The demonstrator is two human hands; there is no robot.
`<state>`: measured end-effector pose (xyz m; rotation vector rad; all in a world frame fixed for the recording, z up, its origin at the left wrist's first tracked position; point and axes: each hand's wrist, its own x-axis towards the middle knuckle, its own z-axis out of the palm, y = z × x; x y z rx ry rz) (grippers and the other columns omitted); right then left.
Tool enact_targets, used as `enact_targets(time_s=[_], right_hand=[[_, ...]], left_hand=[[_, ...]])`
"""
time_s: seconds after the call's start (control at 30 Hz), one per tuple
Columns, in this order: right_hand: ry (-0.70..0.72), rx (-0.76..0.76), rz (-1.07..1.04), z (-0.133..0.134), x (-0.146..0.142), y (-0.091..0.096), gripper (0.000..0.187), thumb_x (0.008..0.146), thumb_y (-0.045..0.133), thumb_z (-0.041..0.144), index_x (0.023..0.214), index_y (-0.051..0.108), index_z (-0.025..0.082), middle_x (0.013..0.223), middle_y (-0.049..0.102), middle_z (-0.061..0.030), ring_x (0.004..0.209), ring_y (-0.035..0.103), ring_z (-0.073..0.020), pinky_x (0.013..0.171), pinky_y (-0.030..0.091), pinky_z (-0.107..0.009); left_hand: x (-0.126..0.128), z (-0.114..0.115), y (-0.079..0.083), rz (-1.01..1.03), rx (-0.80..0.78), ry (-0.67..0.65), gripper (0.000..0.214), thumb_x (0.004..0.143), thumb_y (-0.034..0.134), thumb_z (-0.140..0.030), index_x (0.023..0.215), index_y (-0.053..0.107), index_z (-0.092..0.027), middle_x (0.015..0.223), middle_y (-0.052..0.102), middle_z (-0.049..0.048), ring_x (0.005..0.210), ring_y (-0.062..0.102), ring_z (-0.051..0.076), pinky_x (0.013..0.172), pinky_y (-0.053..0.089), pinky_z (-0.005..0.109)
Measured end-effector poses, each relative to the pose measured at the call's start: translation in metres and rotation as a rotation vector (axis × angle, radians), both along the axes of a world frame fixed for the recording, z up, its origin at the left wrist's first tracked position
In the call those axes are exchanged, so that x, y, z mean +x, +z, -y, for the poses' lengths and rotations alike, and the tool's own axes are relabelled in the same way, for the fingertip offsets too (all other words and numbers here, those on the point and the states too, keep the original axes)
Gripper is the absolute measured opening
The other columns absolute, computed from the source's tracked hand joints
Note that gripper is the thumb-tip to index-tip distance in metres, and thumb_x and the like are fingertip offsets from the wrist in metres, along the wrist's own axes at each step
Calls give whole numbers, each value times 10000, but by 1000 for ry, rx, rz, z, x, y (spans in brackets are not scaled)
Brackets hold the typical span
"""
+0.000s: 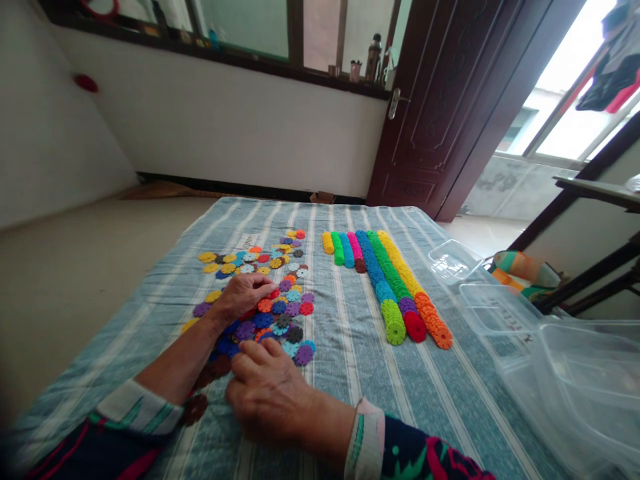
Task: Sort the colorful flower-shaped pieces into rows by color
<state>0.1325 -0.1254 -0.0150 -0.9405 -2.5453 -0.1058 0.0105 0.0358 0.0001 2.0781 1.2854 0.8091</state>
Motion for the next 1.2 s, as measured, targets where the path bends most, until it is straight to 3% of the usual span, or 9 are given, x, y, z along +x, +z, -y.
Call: enact_targets(time_s=[0.13,0.23,0.33,0.47,0.6,0.83,1.2], right_hand=[[14,-2,-52,-3,4,6,119,881,561,159,775,607,185,985,644,-90,1029,534,-240,858,457,-385],[-41,25,-179,-18,26,13,162,905,521,127,809,633,193,1052,654,-94,1117,526,-232,918,446,-378],[-200,58,-305,-47,76,24,211,933,510,142,804,668,196,1076,654,-87,1078,556,-217,963,428,-382],[-595,-85,-220,-91,161,34,260,933,540,204,723,692,190,1015,660,-82,1010,572,-216,923,425,-340],[-663,-135,-167,-121,215,33,301,919,509,187,682,695,179,852,656,-81,888,582,-217,846,425,-322],[-649,-197,-97,-143,228,18,282,905,531,199,702,726,176,853,671,-76,872,596,-204,813,408,-283],[-694,-182,-34,-146,231,12,271,903,536,202,724,739,176,862,665,-72,890,590,-199,797,404,-271]], left_hand=[[0,0,3,-2,5,0,307,684,562,-460,631,683,-183,599,651,-16,618,563,151,624,437,241],[-1,0,3,-1,-3,-5,317,684,561,-467,638,689,-181,618,660,-11,626,571,152,620,436,239],[-1,-1,2,-11,-16,-3,317,684,564,-468,651,700,-184,618,660,-14,618,570,152,607,429,239],[-2,-1,3,-5,-20,0,317,674,577,-478,627,695,-188,604,657,-16,605,563,151,593,422,239],[-2,-1,3,-2,-18,-5,308,677,580,-475,614,690,-194,585,656,-19,592,561,153,583,422,239],[-3,-1,2,-13,-24,4,315,697,582,-481,631,699,-196,601,657,-23,588,560,148,582,424,236],[-4,-2,1,-21,-22,4,317,703,579,-479,644,701,-192,612,654,-17,599,558,152,598,427,247]])
